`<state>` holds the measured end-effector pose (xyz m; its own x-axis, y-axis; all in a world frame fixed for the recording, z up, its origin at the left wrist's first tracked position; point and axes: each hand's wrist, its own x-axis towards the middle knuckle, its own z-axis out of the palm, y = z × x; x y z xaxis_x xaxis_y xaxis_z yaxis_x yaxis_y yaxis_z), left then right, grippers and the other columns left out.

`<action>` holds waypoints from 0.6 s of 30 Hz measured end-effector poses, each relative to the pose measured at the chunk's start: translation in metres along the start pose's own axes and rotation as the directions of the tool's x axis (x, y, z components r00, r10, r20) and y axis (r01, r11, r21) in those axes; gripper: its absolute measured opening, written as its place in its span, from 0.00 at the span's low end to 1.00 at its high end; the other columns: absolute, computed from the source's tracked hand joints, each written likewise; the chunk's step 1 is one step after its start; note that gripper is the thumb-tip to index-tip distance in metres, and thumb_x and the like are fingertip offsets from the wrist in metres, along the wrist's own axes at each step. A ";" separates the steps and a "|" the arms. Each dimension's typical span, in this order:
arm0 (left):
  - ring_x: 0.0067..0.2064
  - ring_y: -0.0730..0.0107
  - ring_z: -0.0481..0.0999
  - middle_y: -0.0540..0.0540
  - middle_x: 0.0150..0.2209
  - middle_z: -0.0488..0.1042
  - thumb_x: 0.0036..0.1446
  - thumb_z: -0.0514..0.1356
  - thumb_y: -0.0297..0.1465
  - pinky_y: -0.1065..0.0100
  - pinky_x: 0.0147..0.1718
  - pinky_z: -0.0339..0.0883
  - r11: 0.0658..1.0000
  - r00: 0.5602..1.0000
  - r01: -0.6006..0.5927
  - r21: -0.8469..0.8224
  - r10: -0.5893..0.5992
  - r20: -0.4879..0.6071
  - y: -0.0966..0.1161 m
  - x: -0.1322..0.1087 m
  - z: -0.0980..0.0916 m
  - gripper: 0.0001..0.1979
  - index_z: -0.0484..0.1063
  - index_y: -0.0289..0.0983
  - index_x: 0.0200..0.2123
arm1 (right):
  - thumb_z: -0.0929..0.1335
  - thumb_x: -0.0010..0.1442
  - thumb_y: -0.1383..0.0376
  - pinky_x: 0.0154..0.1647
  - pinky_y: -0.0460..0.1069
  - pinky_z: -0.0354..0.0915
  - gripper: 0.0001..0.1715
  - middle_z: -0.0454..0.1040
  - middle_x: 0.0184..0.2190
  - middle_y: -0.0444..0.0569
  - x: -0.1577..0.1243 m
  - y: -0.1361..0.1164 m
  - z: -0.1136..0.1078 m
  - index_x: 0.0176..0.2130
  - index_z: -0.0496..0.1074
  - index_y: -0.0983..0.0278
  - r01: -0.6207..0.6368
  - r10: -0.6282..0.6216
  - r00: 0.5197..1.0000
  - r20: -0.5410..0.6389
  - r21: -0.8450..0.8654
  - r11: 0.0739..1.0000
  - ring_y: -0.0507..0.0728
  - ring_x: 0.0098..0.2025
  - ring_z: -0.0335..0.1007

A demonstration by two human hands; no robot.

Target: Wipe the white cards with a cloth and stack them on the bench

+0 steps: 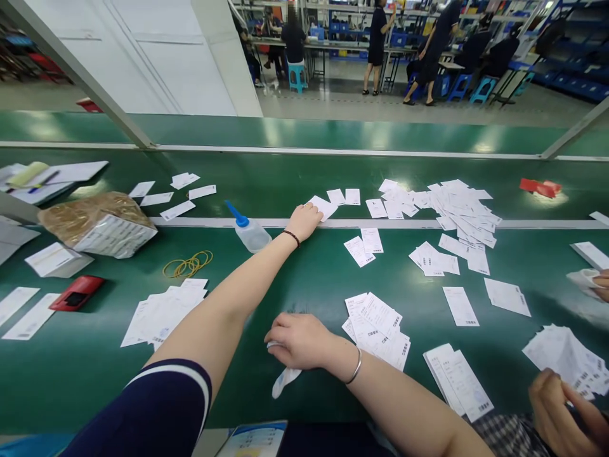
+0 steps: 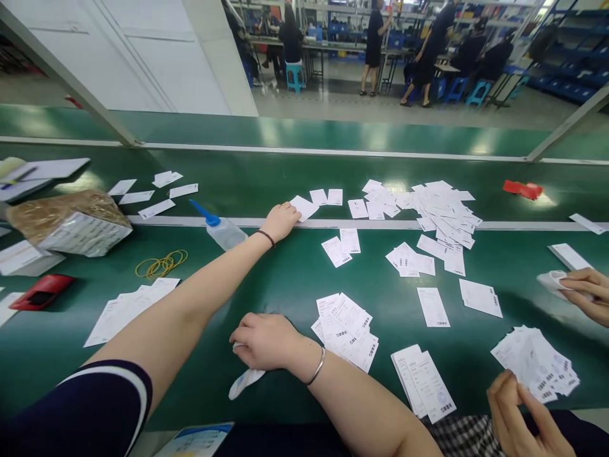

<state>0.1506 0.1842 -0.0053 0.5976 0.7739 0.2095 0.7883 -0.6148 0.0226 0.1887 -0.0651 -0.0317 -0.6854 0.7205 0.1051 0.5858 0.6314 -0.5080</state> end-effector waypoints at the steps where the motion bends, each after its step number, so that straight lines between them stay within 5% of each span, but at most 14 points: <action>1: 0.49 0.54 0.69 0.34 0.40 0.73 0.62 0.45 0.24 0.56 0.44 0.62 1.000 1.000 0.025 0.004 -0.025 -0.012 -0.005 0.005 0.000 0.18 0.76 0.37 0.36 | 0.65 0.64 0.61 0.33 0.46 0.67 0.12 0.74 0.43 0.46 0.000 0.000 0.000 0.46 0.74 0.60 0.003 -0.003 1.000 0.001 0.005 1.000 0.53 0.41 0.73; 5: 0.52 0.48 0.67 0.31 0.44 0.70 0.63 0.38 0.25 0.52 0.44 0.61 0.973 0.969 0.229 0.024 -0.226 -0.098 -0.029 0.009 0.000 0.24 0.74 0.36 0.40 | 0.64 0.65 0.60 0.32 0.47 0.68 0.13 0.74 0.43 0.45 0.001 0.002 0.000 0.46 0.74 0.59 0.002 -0.002 1.000 0.010 0.017 1.000 0.53 0.41 0.73; 10: 0.48 0.43 0.68 0.30 0.38 0.72 0.59 0.45 0.25 0.46 0.41 0.64 0.897 0.897 0.441 0.022 -0.439 -0.052 -0.049 0.004 0.003 0.18 0.74 0.33 0.41 | 0.65 0.64 0.60 0.33 0.47 0.69 0.12 0.74 0.42 0.45 0.002 0.001 -0.004 0.45 0.74 0.59 0.002 -0.003 0.999 0.033 0.019 1.000 0.53 0.41 0.73; 13: 0.53 0.41 0.65 0.28 0.46 0.70 0.59 0.45 0.25 0.43 0.46 0.63 0.915 0.914 0.403 -0.009 -0.403 -0.052 -0.041 0.009 0.000 0.19 0.74 0.31 0.43 | 0.65 0.64 0.60 0.33 0.47 0.69 0.12 0.74 0.42 0.45 0.002 0.000 -0.007 0.45 0.74 0.60 0.007 -0.008 0.999 0.040 0.030 1.000 0.53 0.41 0.73; 18: 0.56 0.52 0.65 0.37 0.55 0.69 0.60 0.49 0.28 0.52 0.56 0.63 0.984 0.994 0.100 -0.146 -0.106 -0.037 0.002 0.002 0.006 0.18 0.72 0.36 0.50 | 0.65 0.64 0.61 0.35 0.46 0.68 0.13 0.74 0.43 0.46 0.001 0.001 -0.005 0.46 0.75 0.60 0.004 -0.005 0.999 0.033 0.033 0.999 0.53 0.42 0.73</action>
<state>0.1543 0.1860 -0.0110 0.5046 0.8289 0.2416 0.8143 -0.5499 0.1858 0.1908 -0.0618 -0.0274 -0.7025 0.7072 0.0793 0.5684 0.6246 -0.5356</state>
